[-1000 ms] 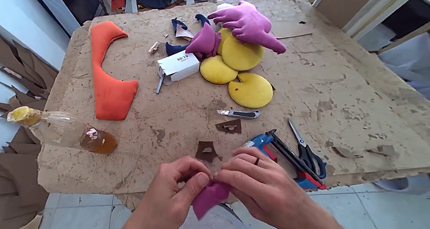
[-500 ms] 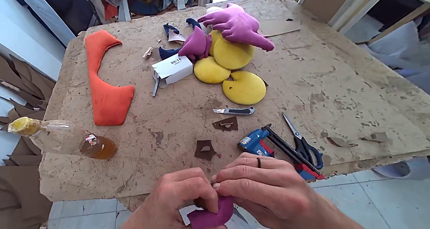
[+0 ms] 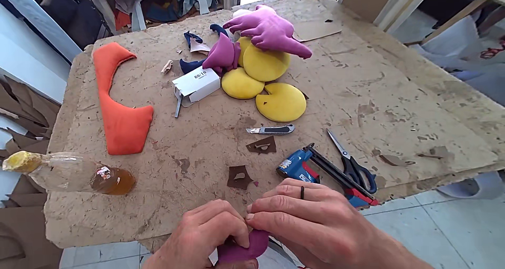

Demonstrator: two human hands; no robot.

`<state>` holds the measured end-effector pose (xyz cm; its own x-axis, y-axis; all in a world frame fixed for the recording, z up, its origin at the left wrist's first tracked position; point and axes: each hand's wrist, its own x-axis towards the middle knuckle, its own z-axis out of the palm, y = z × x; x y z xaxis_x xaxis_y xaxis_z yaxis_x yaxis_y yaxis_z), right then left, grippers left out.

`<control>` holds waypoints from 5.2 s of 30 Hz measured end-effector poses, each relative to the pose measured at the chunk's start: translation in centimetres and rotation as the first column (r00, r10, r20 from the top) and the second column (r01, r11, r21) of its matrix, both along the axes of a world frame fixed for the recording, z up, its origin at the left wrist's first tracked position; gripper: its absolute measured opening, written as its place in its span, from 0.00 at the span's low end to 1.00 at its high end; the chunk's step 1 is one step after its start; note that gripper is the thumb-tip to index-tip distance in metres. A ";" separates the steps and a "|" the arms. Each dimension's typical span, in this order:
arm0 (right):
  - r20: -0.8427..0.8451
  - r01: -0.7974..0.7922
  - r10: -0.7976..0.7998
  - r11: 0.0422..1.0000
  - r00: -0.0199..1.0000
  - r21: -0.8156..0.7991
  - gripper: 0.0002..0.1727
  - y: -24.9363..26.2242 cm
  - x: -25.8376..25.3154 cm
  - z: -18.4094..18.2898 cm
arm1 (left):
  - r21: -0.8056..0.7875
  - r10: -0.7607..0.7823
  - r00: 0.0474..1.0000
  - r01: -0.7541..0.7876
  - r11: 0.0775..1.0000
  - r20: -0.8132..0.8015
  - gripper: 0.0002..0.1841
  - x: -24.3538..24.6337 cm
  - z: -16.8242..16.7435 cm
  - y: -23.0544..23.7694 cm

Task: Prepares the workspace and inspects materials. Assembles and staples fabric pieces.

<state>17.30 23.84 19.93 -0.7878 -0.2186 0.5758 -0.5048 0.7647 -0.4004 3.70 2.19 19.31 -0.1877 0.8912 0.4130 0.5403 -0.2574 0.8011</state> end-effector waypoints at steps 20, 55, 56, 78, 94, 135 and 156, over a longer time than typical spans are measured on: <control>0.099 -0.018 0.032 0.989 0.995 -0.144 0.17 -0.6 -0.7 0.2 | 0.070 -0.139 0.989 0.135 0.988 0.054 0.11 -3.0 0.8 0.9; 0.070 0.306 -0.327 0.759 0.943 -0.574 0.17 -4.9 -0.7 1.8 | 0.140 0.292 0.645 -0.532 0.835 0.707 0.06 3.0 3.1 4.5; 0.070 0.309 -0.331 0.755 0.941 -0.578 0.18 -4.9 -0.7 1.6 | 0.129 0.297 0.646 -0.527 0.840 0.703 0.06 2.9 3.2 4.5; 0.087 0.246 -0.261 0.674 0.961 -0.697 0.12 -4.2 -0.4 0.6 | 0.113 0.069 0.550 -0.290 0.950 0.833 0.06 1.6 1.8 5.2; 0.012 0.425 -0.469 0.791 0.883 -0.440 0.12 -4.2 -0.3 1.6 | 0.293 -0.048 0.528 -0.391 0.873 0.848 0.06 1.3 1.2 5.6; -0.011 0.165 -0.218 0.769 0.976 -0.618 0.16 -3.9 -0.7 2.5 | 0.412 0.107 0.926 -0.261 0.873 0.361 0.11 0.0 2.5 4.0; -0.014 0.135 -0.212 0.672 0.977 -0.728 0.19 -4.1 -1.1 3.1 | 0.333 -0.004 0.902 -0.156 0.930 0.433 0.18 -2.1 2.5 6.0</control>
<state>16.20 19.75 23.07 -0.7050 0.4285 0.5650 -0.4554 0.3372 -0.8240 1.60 8.21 21.82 -0.4748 0.6774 0.5619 0.2039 -0.5364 0.8190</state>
